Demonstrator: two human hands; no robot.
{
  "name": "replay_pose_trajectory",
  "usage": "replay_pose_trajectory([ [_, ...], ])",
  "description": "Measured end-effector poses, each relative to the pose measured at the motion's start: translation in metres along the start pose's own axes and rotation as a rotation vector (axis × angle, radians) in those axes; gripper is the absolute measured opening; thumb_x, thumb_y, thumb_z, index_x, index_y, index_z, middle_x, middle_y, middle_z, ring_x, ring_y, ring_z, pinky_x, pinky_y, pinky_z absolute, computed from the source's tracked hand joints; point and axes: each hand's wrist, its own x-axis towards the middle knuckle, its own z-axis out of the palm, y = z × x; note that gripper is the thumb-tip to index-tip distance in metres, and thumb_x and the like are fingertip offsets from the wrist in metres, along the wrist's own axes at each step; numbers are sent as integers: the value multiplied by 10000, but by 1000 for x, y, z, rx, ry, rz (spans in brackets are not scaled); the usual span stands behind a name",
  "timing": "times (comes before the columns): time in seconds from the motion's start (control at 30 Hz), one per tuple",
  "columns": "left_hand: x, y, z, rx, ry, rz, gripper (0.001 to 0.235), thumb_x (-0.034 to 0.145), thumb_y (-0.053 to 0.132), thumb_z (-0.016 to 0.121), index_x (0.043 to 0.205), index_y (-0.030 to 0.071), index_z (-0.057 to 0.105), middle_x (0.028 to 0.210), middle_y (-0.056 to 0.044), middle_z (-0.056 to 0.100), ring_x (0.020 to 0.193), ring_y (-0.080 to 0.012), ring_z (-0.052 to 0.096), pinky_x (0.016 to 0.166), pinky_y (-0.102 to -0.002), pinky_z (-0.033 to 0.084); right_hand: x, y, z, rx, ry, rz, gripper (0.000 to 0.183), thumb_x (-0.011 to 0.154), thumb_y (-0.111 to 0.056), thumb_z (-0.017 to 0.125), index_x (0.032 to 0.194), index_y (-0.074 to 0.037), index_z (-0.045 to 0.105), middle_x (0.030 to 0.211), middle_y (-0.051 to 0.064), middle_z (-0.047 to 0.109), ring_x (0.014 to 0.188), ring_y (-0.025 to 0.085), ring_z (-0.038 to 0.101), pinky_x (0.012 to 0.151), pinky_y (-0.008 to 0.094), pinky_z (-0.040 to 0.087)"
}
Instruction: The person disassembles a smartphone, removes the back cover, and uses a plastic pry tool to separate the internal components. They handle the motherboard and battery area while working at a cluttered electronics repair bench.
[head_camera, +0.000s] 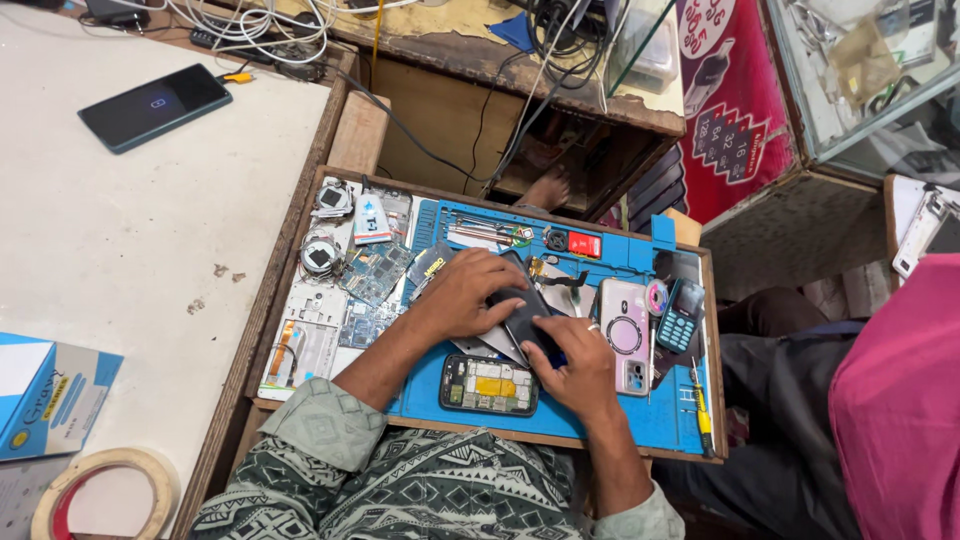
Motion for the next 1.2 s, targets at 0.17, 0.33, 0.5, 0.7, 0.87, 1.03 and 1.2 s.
replay_pose_trajectory([
  [0.17, -2, 2, -2, 28, -8, -6, 204, 870, 261, 777, 1010, 118, 736, 1035, -40, 735, 1006, -262, 663, 935, -399, 471, -1, -3, -5, 11, -10, -50, 408, 794, -326, 862, 1105, -86, 749, 1052, 83, 728, 958, 288, 690, 809, 382, 543],
  [0.33, -4, 1, -4, -40, 132, -84, 217, 878, 248, 788, 1033, 100, 750, 1040, -69, 746, 944, -273, 710, 840, -388, 538, 0, -7, -14, 20, -20, -99, 638, 668, -454, 912, 1151, -83, 722, 1216, 145, 661, 1101, 354, 638, 919, 453, 534],
  [0.5, -7, -13, -4, -374, 219, -210, 199, 1003, 184, 726, 1128, 31, 707, 1103, -93, 733, 997, -196, 724, 880, -298, 561, -3, -3, -14, -50, -51, -44, 835, 599, -529, 943, 1256, -88, 675, 1370, 192, 581, 1233, 417, 588, 993, 500, 512],
  [0.7, -9, -18, -1, -513, 293, -341, 330, 1124, 325, 562, 1197, 39, 710, 1124, -56, 730, 1005, -129, 694, 896, -276, 555, -3, -6, -8, -51, -96, 92, 1027, 629, -512, 961, 1437, -23, 557, 1291, 169, 648, 1144, 367, 618, 950, 479, 513],
  [0.87, -9, -21, -1, -522, 302, -360, 379, 1135, 368, 547, 1216, 34, 706, 1151, -55, 721, 1039, -131, 678, 910, -270, 538, -11, -4, -1, -41, -44, 95, 871, 697, -414, 953, 1411, -64, 597, 1223, 144, 714, 1066, 326, 670, 915, 428, 543],
  [1.03, -10, -19, -2, -456, 265, -463, 374, 1094, 365, 578, 1225, 47, 723, 1061, -51, 690, 901, -117, 606, 795, -267, 497, -21, 22, -2, 107, 93, 187, 736, 801, -392, 894, 1393, -45, 629, 1236, 158, 717, 1095, 274, 703, 934, 377, 571],
  [1.2, -8, -20, -4, -449, 263, -364, 328, 1077, 334, 649, 1258, 62, 673, 1167, -66, 701, 1032, -137, 706, 908, -299, 587, -25, 51, -2, 526, 314, 276, 725, 985, -499, 778, 1431, 33, 571, 1314, 139, 677, 1197, 194, 672, 1030, 330, 541],
])
